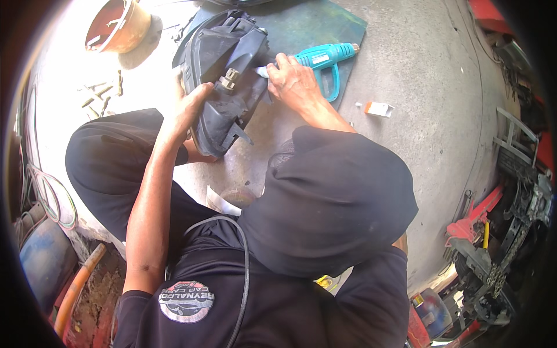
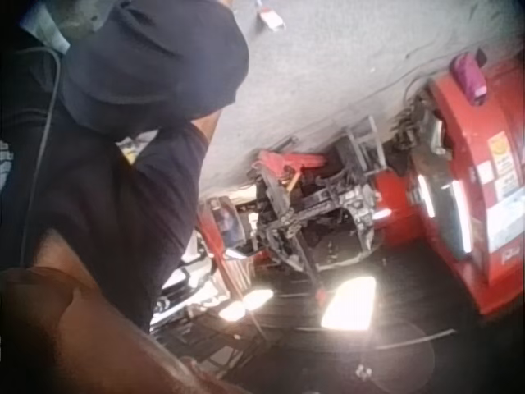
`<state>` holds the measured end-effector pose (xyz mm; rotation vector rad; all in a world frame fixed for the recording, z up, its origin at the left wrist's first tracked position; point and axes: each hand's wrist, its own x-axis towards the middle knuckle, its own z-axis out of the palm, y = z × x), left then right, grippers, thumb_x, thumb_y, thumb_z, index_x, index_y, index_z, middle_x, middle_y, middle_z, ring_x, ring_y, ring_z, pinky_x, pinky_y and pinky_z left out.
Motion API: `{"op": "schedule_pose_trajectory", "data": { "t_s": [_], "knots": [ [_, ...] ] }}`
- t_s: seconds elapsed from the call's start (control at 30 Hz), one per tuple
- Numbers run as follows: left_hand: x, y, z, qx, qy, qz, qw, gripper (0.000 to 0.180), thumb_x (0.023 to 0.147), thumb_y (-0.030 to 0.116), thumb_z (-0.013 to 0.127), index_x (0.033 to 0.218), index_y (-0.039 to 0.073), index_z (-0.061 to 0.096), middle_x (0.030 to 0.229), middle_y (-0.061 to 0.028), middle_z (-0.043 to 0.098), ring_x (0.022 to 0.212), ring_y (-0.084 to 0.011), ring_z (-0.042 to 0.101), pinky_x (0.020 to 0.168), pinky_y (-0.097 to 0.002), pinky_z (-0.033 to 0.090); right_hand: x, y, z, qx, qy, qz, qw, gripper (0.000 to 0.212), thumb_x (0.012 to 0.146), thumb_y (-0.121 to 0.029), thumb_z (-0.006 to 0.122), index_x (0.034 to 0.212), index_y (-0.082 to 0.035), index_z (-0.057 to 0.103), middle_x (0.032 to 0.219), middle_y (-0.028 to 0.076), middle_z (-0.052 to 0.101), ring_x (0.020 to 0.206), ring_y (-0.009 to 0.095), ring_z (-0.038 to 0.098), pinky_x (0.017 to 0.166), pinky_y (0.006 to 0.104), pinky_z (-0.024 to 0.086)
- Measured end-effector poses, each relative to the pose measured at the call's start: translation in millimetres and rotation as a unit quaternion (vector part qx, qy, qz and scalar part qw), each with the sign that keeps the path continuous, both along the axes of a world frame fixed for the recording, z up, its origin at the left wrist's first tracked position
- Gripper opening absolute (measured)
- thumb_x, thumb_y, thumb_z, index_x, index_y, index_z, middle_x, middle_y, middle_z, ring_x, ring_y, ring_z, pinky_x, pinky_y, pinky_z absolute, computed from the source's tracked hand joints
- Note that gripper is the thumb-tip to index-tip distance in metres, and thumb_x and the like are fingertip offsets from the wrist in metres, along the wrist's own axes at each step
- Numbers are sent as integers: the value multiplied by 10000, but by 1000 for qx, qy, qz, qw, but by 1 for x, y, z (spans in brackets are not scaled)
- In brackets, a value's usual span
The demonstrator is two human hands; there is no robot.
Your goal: The person applies adhesive from a tube to the edges of a black plastic headlight housing while sitting on the floor. They then press the clear lens cover onto the housing to bond the parts together.
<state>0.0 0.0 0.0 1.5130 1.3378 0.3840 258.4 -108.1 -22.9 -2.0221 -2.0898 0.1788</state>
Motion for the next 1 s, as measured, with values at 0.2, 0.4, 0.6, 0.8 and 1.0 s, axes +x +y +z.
{"op": "schedule_pose_trajectory", "data": {
  "t_s": [0.2,0.4,0.6,0.8,1.0],
  "knots": [
    [2,2,14,9,0,-3,1000,1066,781,408,783,1570,-88,266,1473,-366,473,1348,-432,528,1143,-450,414,0,0,-2,19,6,-3,1000,429,773,-145,808,1171,-35,692,1045,134,578,983,321,660,762,440,587],
    [4,3,16,10,6,-11,1000,1059,783,397,784,1563,-99,268,1476,-364,467,1340,-431,533,1137,-450,419,0,-7,0,32,15,2,999,418,767,-135,806,1160,-35,707,1011,137,585,974,319,667,756,439,586],
    [3,1,10,9,8,2,1000,1104,781,409,787,1579,-112,230,1530,-368,412,1409,-442,468,1183,-444,368,-1,-8,0,37,11,13,999,416,745,-124,807,1140,-32,714,998,137,593,961,317,677,757,435,593],
    [0,2,9,2,14,-1,1000,1131,780,424,786,1590,-110,206,1562,-374,370,1454,-444,416,1209,-442,333,-5,-7,-3,40,13,3,999,397,763,-126,801,1137,-31,710,1012,133,598,971,317,677,762,434,591],
    [0,4,4,22,9,0,1000,1046,804,421,786,1577,-54,266,1507,-327,432,1385,-415,468,1158,-444,379,-3,-16,-6,88,84,-64,991,361,813,-148,792,1143,-34,700,1062,140,635,964,335,661,816,452,559]
  ]
}}
